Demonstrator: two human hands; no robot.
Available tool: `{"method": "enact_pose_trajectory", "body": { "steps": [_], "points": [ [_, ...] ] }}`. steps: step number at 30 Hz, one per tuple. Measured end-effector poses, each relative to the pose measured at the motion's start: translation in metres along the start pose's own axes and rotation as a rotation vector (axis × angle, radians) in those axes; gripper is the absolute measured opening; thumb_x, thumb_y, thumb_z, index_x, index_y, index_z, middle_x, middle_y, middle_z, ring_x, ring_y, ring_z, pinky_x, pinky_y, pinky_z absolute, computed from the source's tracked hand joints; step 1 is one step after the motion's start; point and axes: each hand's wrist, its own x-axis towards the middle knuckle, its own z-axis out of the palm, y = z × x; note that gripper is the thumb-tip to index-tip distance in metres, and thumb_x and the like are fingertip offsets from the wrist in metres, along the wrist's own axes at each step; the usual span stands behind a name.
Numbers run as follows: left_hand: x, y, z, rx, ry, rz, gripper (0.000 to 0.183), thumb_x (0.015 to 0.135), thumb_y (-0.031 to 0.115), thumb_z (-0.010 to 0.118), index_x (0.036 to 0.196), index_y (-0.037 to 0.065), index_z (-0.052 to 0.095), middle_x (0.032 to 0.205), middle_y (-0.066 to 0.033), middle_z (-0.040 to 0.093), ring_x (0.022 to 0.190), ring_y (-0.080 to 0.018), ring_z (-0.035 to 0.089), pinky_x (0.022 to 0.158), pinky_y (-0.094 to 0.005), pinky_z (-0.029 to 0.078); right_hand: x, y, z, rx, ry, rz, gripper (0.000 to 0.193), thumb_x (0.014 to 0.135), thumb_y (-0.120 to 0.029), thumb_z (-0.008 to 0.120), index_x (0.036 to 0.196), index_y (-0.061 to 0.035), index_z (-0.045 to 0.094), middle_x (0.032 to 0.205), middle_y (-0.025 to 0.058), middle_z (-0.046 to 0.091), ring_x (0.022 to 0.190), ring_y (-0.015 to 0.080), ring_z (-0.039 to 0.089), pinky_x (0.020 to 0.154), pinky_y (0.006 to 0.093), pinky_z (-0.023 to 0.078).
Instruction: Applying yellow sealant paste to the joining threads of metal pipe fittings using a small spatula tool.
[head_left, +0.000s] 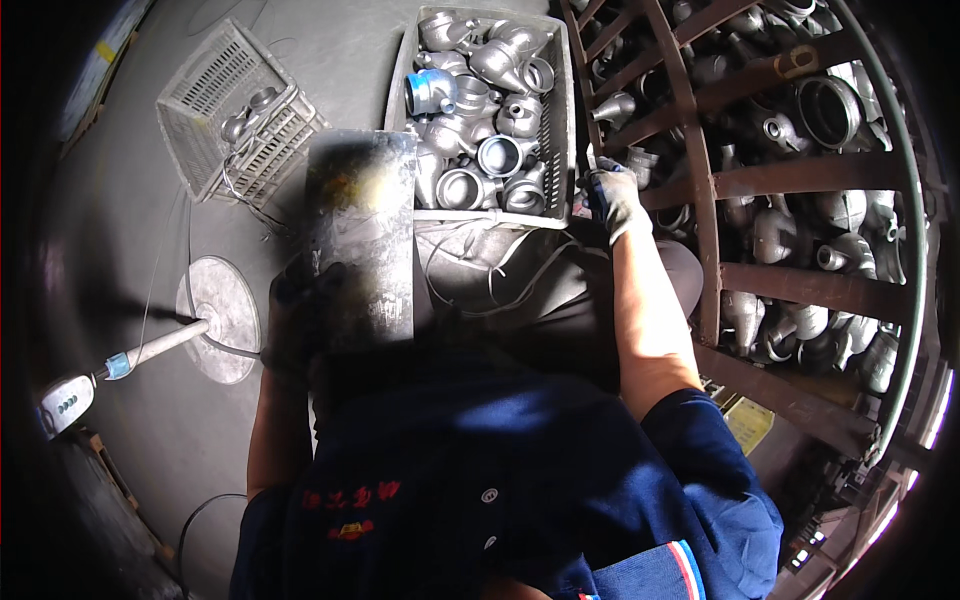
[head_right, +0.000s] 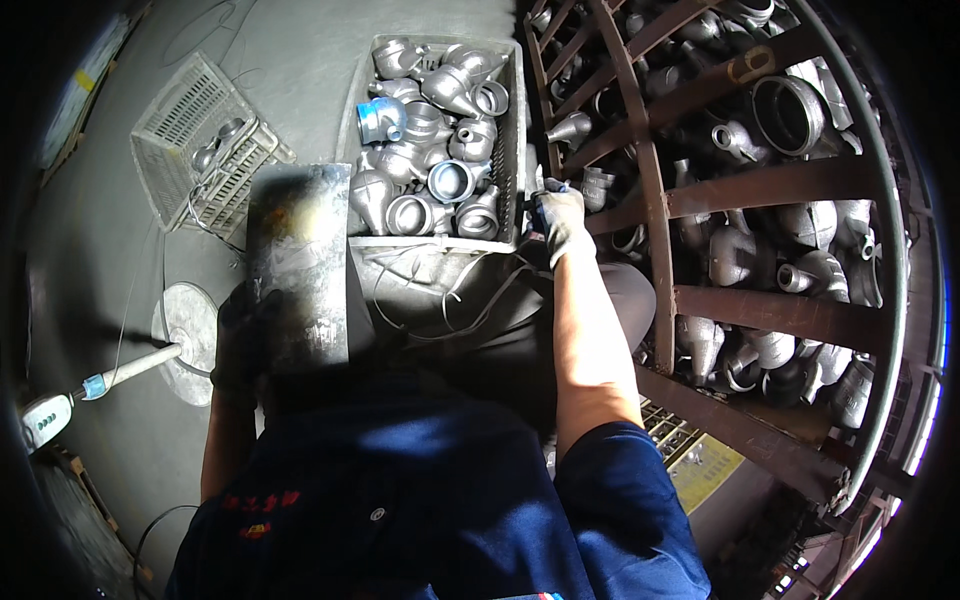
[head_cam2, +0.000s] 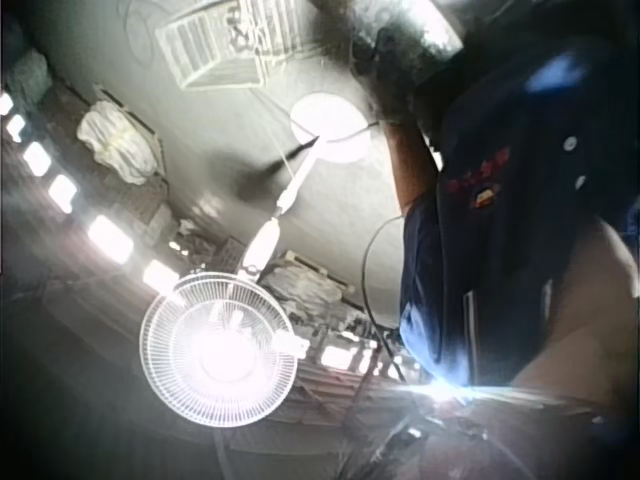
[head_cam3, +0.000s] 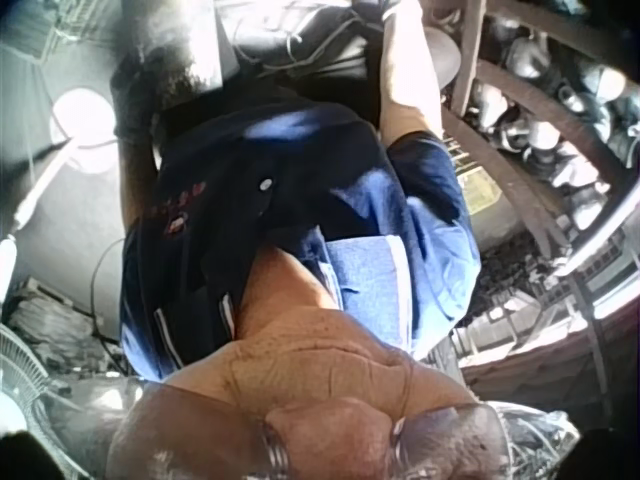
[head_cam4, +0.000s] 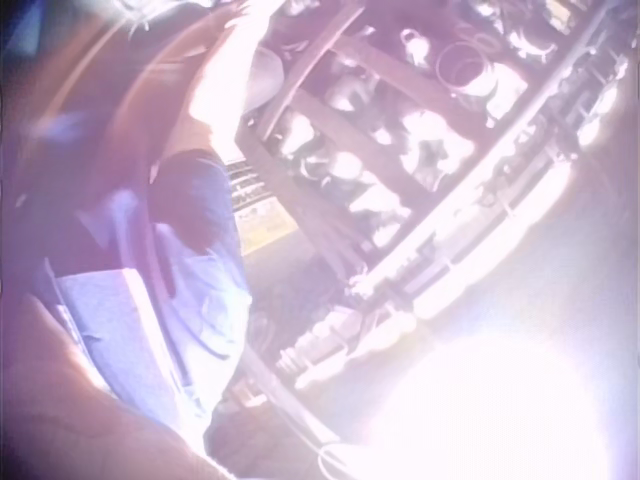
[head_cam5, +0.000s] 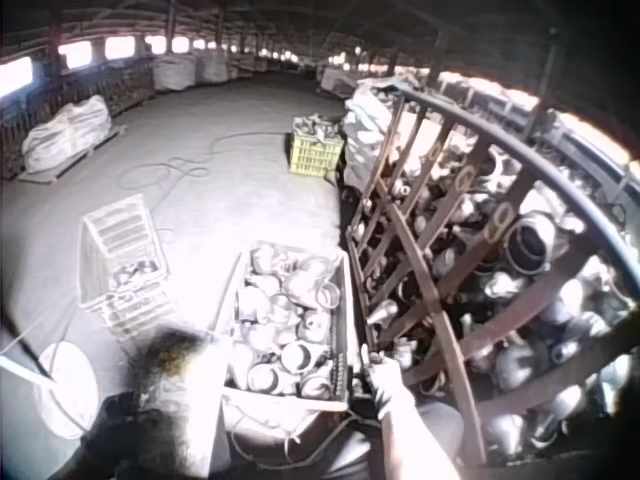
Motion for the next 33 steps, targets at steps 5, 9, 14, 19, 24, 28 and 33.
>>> {"method": "enact_pose_trajectory", "body": {
  "steps": [5,9,14,19,24,28,33],
  "points": [
    [-0.002,0.020,0.027,0.219,0.144,-0.070,0.018,0.084,0.010,0.059,0.102,0.006,0.057,0.068,0.0040,0.053,0.052,-0.0044,0.047,0.043,-0.0199,0.038,0.040,0.024,-0.015,-1.046,0.338,-0.393,0.029,0.076,-0.015,0.052,0.101,-0.0110,0.066,0.092,0.0163,0.065,0.089,0.0309,0.062,0.078,0.0374,0.049],
    [-0.003,0.019,0.023,0.044,0.103,-0.130,0.016,0.084,0.010,0.059,0.099,0.007,0.057,0.066,0.0043,0.051,0.052,-0.0040,0.046,0.043,-0.0199,0.038,0.079,0.041,-0.030,-1.050,0.206,-0.307,0.022,0.076,-0.017,0.056,0.092,-0.0086,0.068,0.095,0.0151,0.065,0.090,0.0315,0.062,0.076,0.0380,0.049],
    [-0.001,0.017,0.028,0.030,0.130,-0.048,0.017,0.083,0.011,0.060,0.099,0.005,0.057,0.065,0.0049,0.051,0.051,-0.0035,0.046,0.044,-0.0191,0.037,0.091,0.035,-0.043,-1.524,0.093,-0.568,0.017,0.076,-0.019,0.061,0.087,-0.0085,0.069,0.093,0.0132,0.066,0.087,0.0277,0.064,0.076,0.0346,0.051],
    [0.000,0.006,0.012,-0.036,0.102,-0.064,0.018,0.083,0.012,0.058,0.099,0.003,0.057,0.069,0.0029,0.053,0.052,-0.0036,0.047,0.046,-0.0182,0.039,0.012,-0.016,-0.004,-1.522,-0.288,-0.924,0.019,0.079,-0.019,0.062,0.095,-0.0121,0.069,0.080,0.0049,0.068,0.069,0.0166,0.064,0.060,0.0277,0.050],
    [0.001,-0.005,0.000,0.258,0.014,0.097,0.025,0.083,0.013,0.057,0.104,0.000,0.054,0.074,0.0002,0.054,0.054,-0.0052,0.050,0.047,-0.0187,0.042,-0.006,-0.054,-0.011,-1.061,0.048,-0.159,0.025,0.082,-0.009,0.058,0.106,-0.0095,0.066,0.084,0.0009,0.067,0.071,0.0112,0.060,0.061,0.0234,0.048],
    [0.000,0.005,0.013,-0.140,-0.075,-0.022,0.025,0.084,0.012,0.056,0.104,0.000,0.054,0.073,-0.0002,0.054,0.055,-0.0064,0.051,0.045,-0.0204,0.042,0.026,-0.046,-0.043,-1.232,0.011,-0.291,0.024,0.083,-0.011,0.058,0.105,-0.0129,0.066,0.076,0.0009,0.066,0.062,0.0095,0.057,0.054,0.0234,0.045],
    [0.003,-0.002,0.008,0.075,0.034,-0.017,0.027,0.084,0.014,0.057,0.107,0.001,0.053,0.074,-0.0002,0.055,0.056,-0.0064,0.052,0.045,-0.0208,0.043,-0.009,-0.025,0.014,-0.946,-0.133,-0.273,0.028,0.084,0.001,0.053,0.110,-0.0033,0.062,0.094,0.0015,0.065,0.080,0.0064,0.054,0.072,0.0204,0.045]
  ]
}}
